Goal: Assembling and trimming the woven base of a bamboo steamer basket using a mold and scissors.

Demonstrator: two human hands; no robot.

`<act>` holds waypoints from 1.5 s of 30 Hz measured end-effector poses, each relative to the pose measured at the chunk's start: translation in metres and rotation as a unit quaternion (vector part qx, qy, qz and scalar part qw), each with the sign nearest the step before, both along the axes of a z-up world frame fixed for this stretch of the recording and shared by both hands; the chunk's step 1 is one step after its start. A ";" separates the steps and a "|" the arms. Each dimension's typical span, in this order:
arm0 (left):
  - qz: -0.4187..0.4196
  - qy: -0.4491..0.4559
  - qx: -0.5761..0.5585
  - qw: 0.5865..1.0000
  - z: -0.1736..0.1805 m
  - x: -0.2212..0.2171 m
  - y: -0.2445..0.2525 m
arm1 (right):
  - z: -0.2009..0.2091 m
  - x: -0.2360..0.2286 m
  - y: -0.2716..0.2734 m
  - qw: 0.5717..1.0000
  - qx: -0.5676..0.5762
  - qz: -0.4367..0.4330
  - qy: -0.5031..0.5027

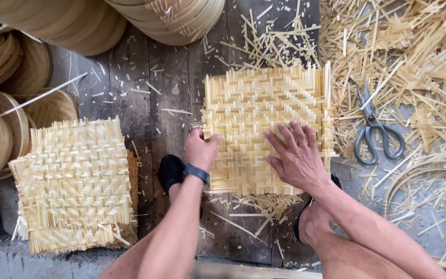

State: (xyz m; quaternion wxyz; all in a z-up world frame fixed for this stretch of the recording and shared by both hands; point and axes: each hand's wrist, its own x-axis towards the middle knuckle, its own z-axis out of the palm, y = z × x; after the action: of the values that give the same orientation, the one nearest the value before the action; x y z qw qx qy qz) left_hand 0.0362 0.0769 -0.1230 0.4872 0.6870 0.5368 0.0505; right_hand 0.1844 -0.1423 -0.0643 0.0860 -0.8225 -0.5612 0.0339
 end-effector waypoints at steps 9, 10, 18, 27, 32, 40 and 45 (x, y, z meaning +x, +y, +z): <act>-0.267 -0.185 0.279 0.904 0.118 0.015 -0.149 | -0.001 -0.008 0.004 0.999 -0.011 -0.015 0.028; -0.280 -0.201 0.292 0.892 0.116 0.015 -0.149 | -0.002 -0.007 0.005 0.999 -0.011 -0.017 0.034; -0.011 -0.065 0.111 0.992 0.023 -0.007 -0.009 | -0.010 -0.008 -0.001 0.996 -0.023 -0.043 0.069; 0.025 -0.103 -0.184 0.977 -0.065 -0.022 0.035 | -0.022 0.018 -0.055 0.984 0.078 -0.095 0.131; 0.068 -0.147 -0.195 0.967 -0.063 -0.023 0.039 | -0.067 0.051 -0.185 0.786 0.231 -0.554 0.149; 0.037 -0.057 -0.127 0.990 -0.069 -0.023 0.047 | -0.114 -0.048 -0.394 0.814 -0.198 -0.544 0.045; 0.056 -0.032 -0.101 0.993 -0.019 -0.015 0.036 | -0.088 -0.058 -0.413 0.862 -0.054 -0.499 0.077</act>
State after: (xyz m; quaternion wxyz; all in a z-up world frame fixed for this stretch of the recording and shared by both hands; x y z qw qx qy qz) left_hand 0.0210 0.1133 -0.1422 0.5678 0.6007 0.5610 0.0453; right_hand 0.1264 -0.5555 -0.1527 0.0902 -0.9906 -0.0650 0.0803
